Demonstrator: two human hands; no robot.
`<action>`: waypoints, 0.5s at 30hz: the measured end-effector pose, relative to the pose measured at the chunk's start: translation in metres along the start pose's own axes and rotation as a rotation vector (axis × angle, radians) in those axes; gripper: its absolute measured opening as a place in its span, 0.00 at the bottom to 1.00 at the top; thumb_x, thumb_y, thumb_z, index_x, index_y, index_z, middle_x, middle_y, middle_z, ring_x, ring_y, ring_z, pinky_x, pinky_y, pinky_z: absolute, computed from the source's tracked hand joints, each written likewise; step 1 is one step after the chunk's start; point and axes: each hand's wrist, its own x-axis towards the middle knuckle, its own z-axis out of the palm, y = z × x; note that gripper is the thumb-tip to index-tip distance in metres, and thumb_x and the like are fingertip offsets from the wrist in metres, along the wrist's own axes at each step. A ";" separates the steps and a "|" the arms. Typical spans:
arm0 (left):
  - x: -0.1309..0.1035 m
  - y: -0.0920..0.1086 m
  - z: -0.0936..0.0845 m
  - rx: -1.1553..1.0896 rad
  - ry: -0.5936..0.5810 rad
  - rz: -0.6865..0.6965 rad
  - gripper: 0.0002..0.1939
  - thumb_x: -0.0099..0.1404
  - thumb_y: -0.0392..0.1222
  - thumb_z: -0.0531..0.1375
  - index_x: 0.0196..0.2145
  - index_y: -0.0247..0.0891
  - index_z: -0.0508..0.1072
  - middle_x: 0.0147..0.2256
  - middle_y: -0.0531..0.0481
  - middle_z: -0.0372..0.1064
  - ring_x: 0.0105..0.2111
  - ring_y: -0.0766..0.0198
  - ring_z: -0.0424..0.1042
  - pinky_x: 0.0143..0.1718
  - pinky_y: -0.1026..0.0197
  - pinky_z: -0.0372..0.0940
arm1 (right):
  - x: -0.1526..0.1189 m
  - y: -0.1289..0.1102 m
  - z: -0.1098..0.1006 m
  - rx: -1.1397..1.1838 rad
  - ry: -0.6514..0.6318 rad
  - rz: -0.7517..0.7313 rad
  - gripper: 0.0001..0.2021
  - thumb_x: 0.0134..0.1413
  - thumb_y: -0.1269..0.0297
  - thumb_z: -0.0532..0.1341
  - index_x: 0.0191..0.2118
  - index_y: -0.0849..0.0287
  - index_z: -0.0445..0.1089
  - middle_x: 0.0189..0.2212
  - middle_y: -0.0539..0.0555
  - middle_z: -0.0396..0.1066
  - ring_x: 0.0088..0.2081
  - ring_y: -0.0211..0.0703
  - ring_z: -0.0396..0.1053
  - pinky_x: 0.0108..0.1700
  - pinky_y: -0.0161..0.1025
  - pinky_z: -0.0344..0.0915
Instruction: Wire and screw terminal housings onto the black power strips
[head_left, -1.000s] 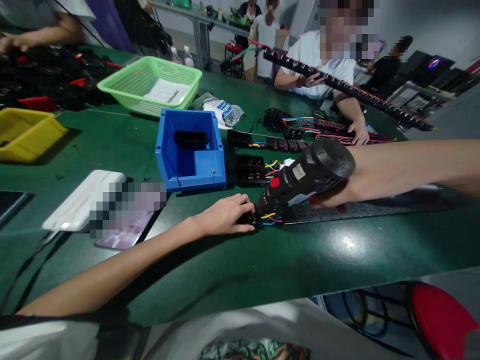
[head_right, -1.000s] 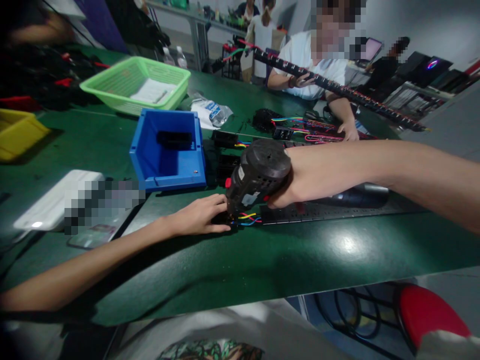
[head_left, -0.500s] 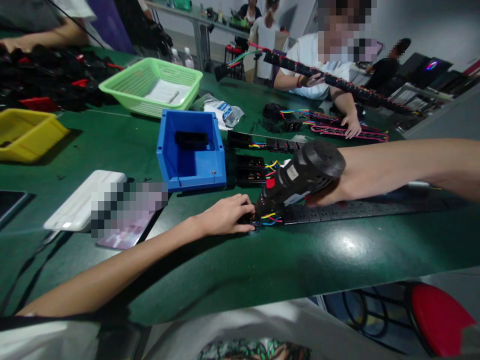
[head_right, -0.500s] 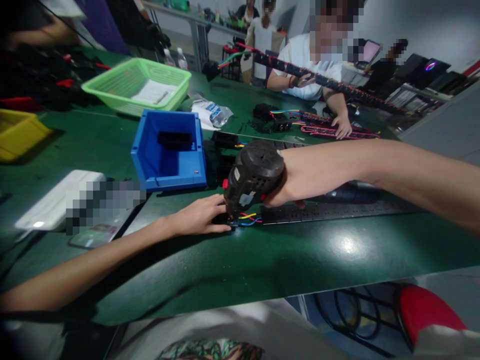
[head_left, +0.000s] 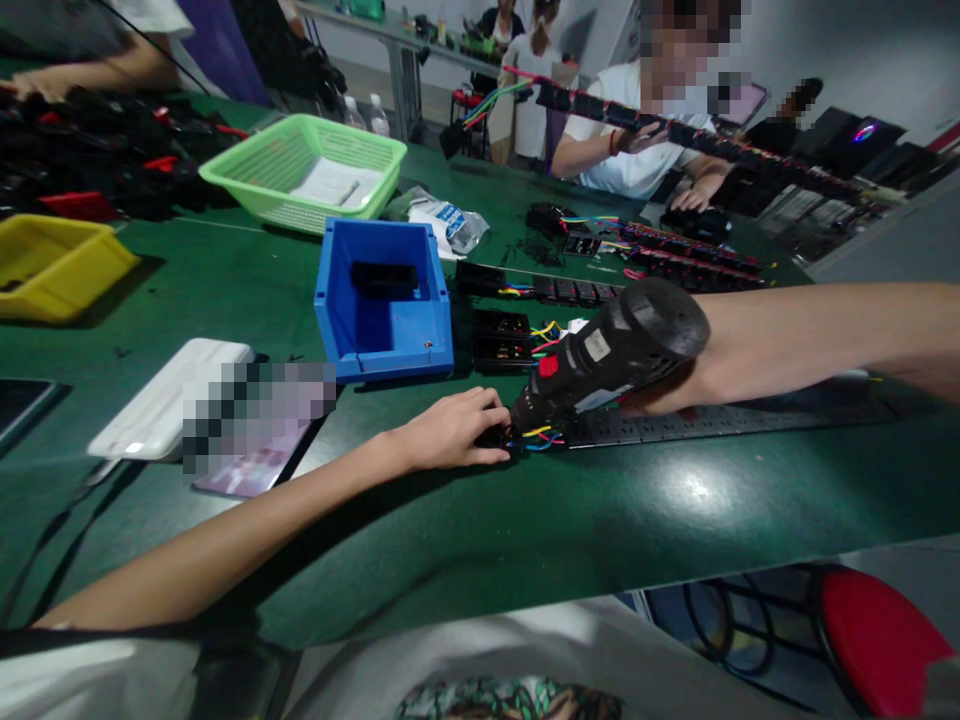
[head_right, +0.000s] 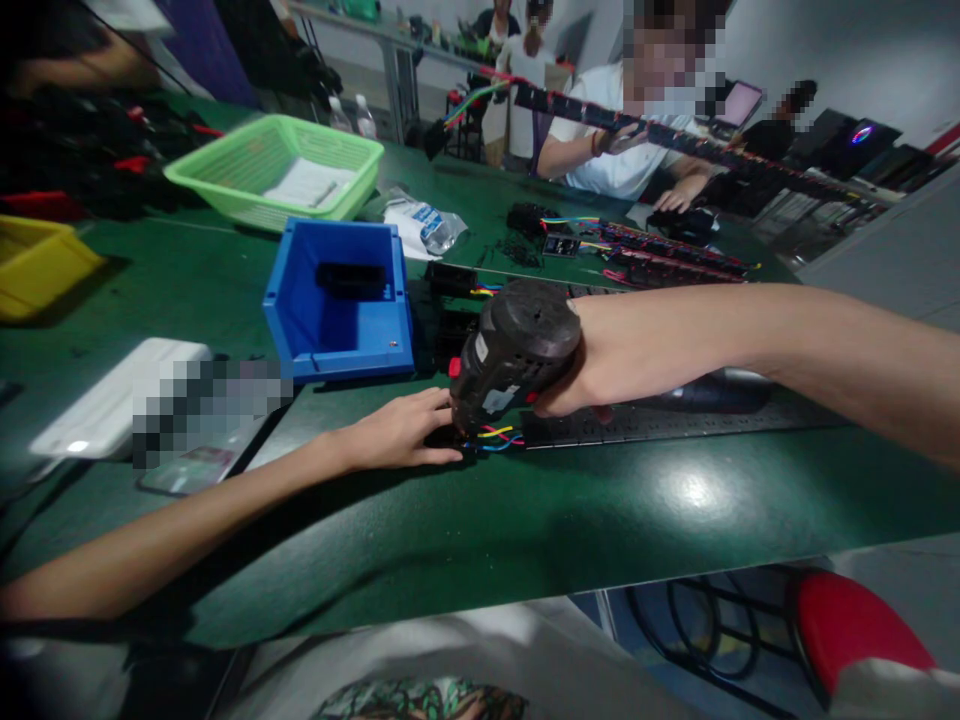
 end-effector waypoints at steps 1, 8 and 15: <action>0.000 0.000 0.000 -0.002 0.000 0.002 0.22 0.67 0.56 0.55 0.50 0.38 0.68 0.48 0.43 0.63 0.49 0.55 0.65 0.51 0.56 0.62 | 0.000 0.000 0.000 0.000 0.004 0.002 0.04 0.54 0.71 0.62 0.36 0.63 0.73 0.31 0.45 0.71 0.32 0.31 0.67 0.34 0.26 0.66; 0.001 0.001 0.000 -0.003 -0.001 0.006 0.22 0.67 0.56 0.55 0.49 0.38 0.69 0.48 0.43 0.63 0.50 0.54 0.65 0.52 0.55 0.62 | 0.004 -0.002 0.000 0.033 -0.039 -0.004 0.05 0.55 0.71 0.61 0.36 0.64 0.73 0.33 0.46 0.72 0.34 0.33 0.67 0.35 0.28 0.66; 0.001 0.002 0.000 0.005 0.001 0.007 0.22 0.67 0.57 0.55 0.48 0.37 0.69 0.47 0.43 0.63 0.49 0.54 0.65 0.51 0.55 0.63 | 0.008 -0.001 -0.001 0.008 -0.037 -0.013 0.03 0.54 0.72 0.61 0.35 0.64 0.72 0.32 0.45 0.70 0.33 0.31 0.65 0.36 0.28 0.65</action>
